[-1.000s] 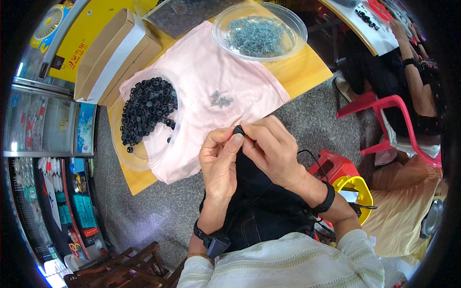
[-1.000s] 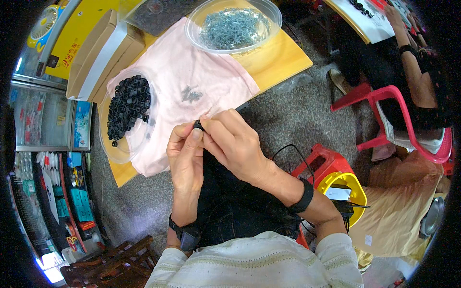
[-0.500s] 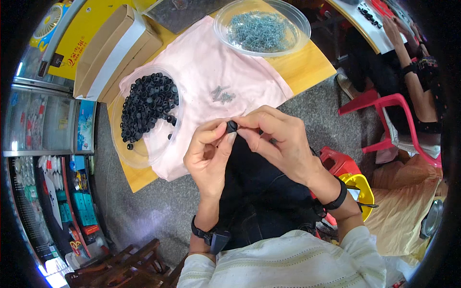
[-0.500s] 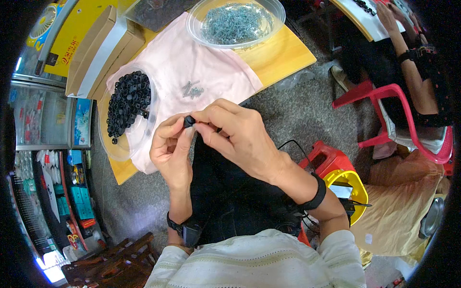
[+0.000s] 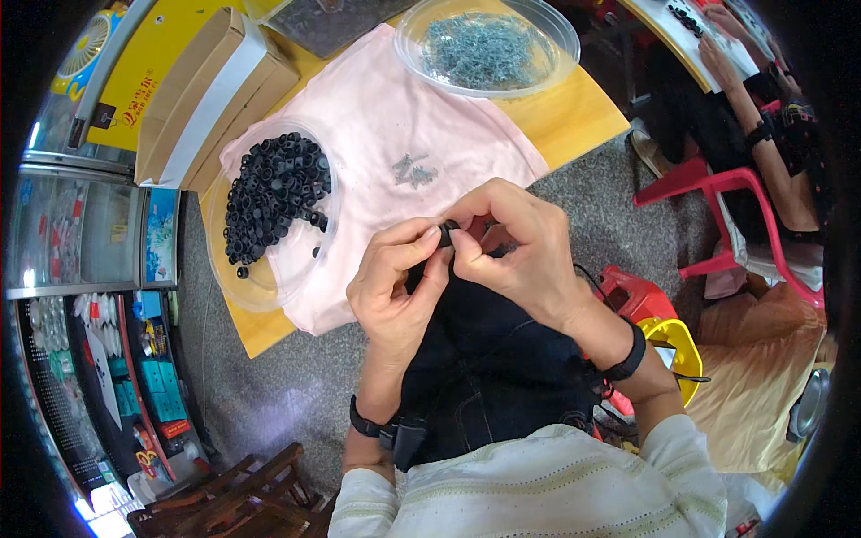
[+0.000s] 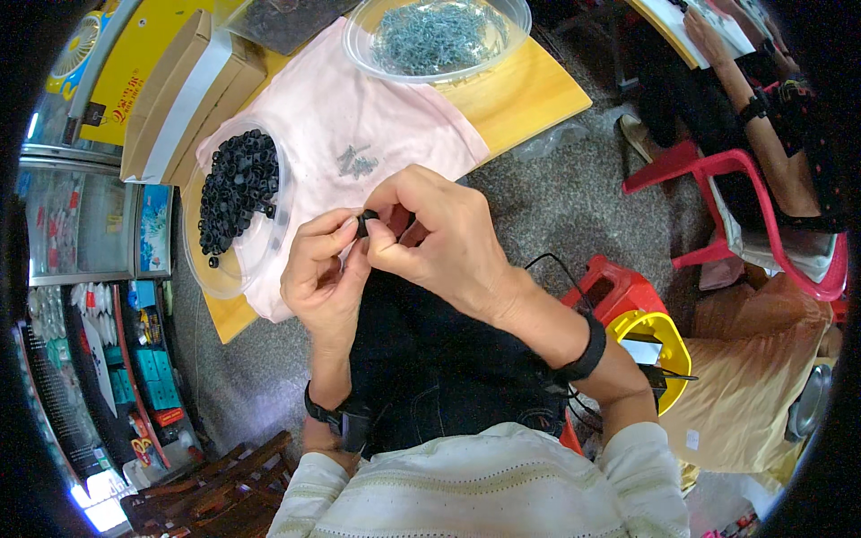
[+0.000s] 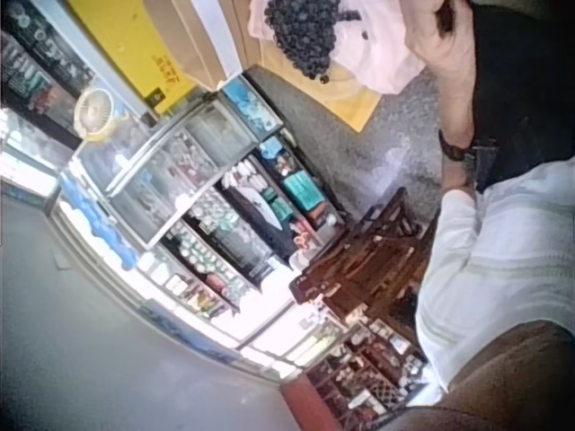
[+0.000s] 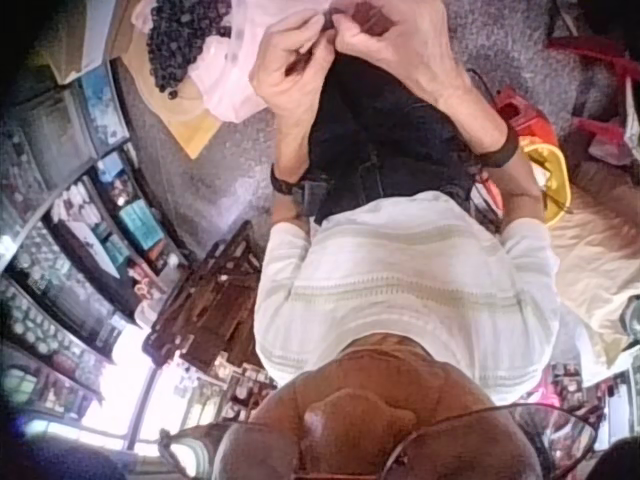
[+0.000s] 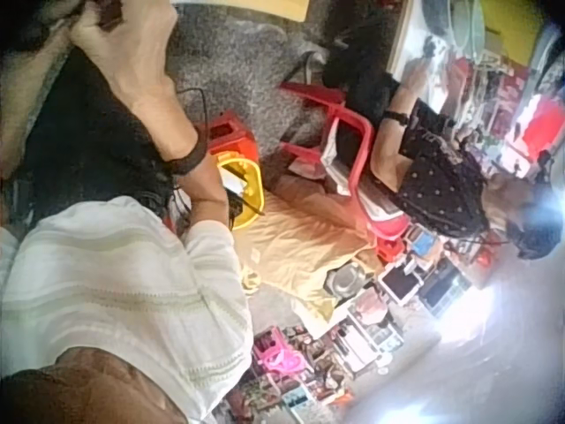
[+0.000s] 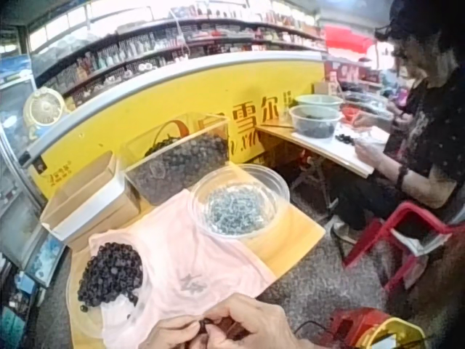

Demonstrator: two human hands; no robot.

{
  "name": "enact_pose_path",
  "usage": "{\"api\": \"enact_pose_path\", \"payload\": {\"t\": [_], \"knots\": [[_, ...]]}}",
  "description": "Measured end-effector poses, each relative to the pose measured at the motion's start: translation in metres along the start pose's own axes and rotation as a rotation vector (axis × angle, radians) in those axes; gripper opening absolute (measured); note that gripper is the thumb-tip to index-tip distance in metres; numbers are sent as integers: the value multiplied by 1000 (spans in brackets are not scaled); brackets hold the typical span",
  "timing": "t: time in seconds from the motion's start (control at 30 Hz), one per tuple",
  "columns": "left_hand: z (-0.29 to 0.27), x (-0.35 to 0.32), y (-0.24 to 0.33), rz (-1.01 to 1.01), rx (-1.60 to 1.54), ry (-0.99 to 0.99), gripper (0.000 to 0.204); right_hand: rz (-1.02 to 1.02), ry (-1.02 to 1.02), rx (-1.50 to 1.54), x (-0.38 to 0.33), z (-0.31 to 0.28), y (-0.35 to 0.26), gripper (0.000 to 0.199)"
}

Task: Assembling small black plastic components by manually inserting tiny pins into them at a workshop table.

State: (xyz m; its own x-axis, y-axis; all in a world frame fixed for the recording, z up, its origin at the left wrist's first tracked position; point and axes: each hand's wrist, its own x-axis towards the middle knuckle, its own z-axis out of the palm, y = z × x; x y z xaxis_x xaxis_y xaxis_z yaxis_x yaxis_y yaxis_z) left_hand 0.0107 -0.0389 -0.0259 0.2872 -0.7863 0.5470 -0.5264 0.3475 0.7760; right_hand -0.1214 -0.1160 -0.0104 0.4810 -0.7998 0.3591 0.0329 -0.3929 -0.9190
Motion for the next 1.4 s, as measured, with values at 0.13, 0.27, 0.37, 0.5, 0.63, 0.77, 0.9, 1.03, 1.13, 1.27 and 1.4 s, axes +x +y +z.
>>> {"api": "enact_pose_path", "payload": {"t": [0.13, 0.27, 0.37, 0.5, 0.63, 0.77, 0.9, 1.03, 1.13, 1.27, 1.4], "knots": [[7, -8, -1, -210, -315, 166, 21, 51, 93, 97, -6, 10, 2, 15], [-2, -12, -8, -137, -195, 88, 18, 70, 53, 171, -4, 4, 0, 16], [-7, -7, -3, -6, 10, 5, 17, -90, -14, -12, -2, -2, 1, 18], [-5, -10, -1, -212, -124, 27, 18, -17, -2, 80, -6, 2, 3, 17], [2, -10, -3, -192, -389, 107, 17, 202, 16, 354, -10, 3, -1, 14], [3, -11, -6, -211, -491, 137, 16, 165, 33, 365, -11, 4, 4, 15], [2, -11, -7, -221, -495, 127, 17, 128, 16, 319, -12, 3, 5, 16], [3, -11, -7, -247, -562, 123, 18, 114, 4, 281, -12, 2, 4, 16], [2, -11, -8, -243, -551, 114, 19, 128, 8, 276, -13, 2, 4, 16], [2, -11, -8, -212, -486, 106, 20, 158, 37, 344, -14, 5, 4, 16], [2, -10, -6, -202, -466, 113, 20, 199, 47, 391, -16, 5, 2, 17]]}}
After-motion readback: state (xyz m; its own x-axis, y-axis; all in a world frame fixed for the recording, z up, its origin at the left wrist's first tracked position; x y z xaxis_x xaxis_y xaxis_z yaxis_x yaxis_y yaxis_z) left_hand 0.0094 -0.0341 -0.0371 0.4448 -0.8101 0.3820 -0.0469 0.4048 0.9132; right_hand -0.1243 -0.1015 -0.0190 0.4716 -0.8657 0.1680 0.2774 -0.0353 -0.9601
